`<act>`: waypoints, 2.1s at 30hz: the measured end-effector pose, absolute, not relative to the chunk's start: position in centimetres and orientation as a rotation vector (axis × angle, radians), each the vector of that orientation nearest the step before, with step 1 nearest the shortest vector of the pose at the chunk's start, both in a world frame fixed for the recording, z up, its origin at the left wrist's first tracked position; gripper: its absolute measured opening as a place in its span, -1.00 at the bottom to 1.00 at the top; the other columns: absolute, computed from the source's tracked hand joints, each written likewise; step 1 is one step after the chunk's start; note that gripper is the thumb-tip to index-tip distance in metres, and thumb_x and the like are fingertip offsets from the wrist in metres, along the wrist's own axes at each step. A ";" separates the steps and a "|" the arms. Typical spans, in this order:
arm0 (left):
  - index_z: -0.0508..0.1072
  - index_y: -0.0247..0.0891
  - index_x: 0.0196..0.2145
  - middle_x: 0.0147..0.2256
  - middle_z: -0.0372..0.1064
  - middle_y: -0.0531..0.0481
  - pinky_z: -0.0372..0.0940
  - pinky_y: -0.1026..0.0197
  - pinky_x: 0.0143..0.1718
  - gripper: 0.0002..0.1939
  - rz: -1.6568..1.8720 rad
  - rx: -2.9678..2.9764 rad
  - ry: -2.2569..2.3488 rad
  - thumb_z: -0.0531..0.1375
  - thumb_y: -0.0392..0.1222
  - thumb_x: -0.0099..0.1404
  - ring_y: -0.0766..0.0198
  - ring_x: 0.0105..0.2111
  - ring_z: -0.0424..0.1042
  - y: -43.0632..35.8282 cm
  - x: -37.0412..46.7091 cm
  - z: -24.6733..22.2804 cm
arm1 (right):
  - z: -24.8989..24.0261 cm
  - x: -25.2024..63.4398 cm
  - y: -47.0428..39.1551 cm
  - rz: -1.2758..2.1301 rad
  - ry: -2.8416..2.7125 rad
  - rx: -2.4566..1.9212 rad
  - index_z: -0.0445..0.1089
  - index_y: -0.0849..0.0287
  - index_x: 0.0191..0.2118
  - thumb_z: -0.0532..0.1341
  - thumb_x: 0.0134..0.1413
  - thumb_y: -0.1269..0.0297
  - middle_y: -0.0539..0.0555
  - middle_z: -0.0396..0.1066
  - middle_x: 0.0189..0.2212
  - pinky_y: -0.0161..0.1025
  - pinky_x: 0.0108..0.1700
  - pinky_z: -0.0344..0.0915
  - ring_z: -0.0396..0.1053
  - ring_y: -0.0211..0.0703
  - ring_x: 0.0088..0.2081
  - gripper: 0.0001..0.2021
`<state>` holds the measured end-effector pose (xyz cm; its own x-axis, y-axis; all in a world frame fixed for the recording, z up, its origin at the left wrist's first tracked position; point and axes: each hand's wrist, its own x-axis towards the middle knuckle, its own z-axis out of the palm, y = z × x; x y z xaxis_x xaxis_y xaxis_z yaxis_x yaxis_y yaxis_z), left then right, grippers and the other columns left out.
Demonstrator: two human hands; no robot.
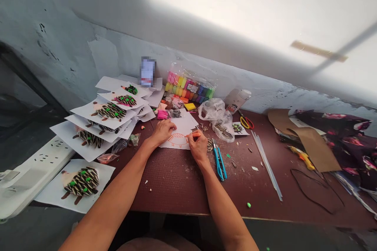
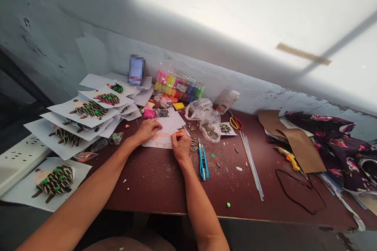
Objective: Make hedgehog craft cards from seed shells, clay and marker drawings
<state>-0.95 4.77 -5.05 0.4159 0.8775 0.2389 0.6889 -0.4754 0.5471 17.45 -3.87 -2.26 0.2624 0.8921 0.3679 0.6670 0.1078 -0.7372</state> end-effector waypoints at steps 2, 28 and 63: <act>0.67 -0.22 -0.25 -0.25 0.53 -0.11 0.35 0.12 -0.04 -0.70 0.705 2.315 1.353 0.16 -0.43 0.23 0.11 -0.16 0.49 4.8 -0.9 -5.0 | -2.2 17.3 -3.9 0.323 -1.462 -1.615 0.27 0.08 -0.51 0.12 0.07 0.21 -0.02 0.38 -0.60 -0.27 -0.41 0.13 0.25 -0.22 -0.56 -0.82; 0.66 -0.21 -0.25 -0.23 0.54 -0.10 0.35 0.12 -0.03 -0.71 0.703 2.332 1.358 0.16 -0.43 0.24 0.12 -0.15 0.47 4.8 -1.0 -5.1 | -1.2 16.4 -4.5 0.428 -1.451 -1.500 0.27 0.08 -0.51 0.11 0.09 0.18 -0.02 0.40 -0.57 -0.30 -0.43 0.20 0.30 -0.22 -0.55 -0.80; 0.65 -0.22 -0.26 -0.24 0.54 -0.11 0.35 0.12 -0.03 -0.74 0.738 2.322 1.345 0.16 -0.39 0.25 0.12 -0.15 0.47 4.7 -1.0 -5.3 | -2.4 15.0 -5.1 0.470 -1.625 -1.481 0.39 0.10 -0.41 0.12 0.18 0.17 0.03 0.50 -0.48 -0.29 -0.33 0.30 0.41 -0.19 -0.48 -0.79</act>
<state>-1.01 4.71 -5.26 0.4117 0.8737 0.2592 0.6876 -0.4845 0.5408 15.03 -5.07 -2.44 0.0788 0.9375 0.3389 0.6120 0.2229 -0.7588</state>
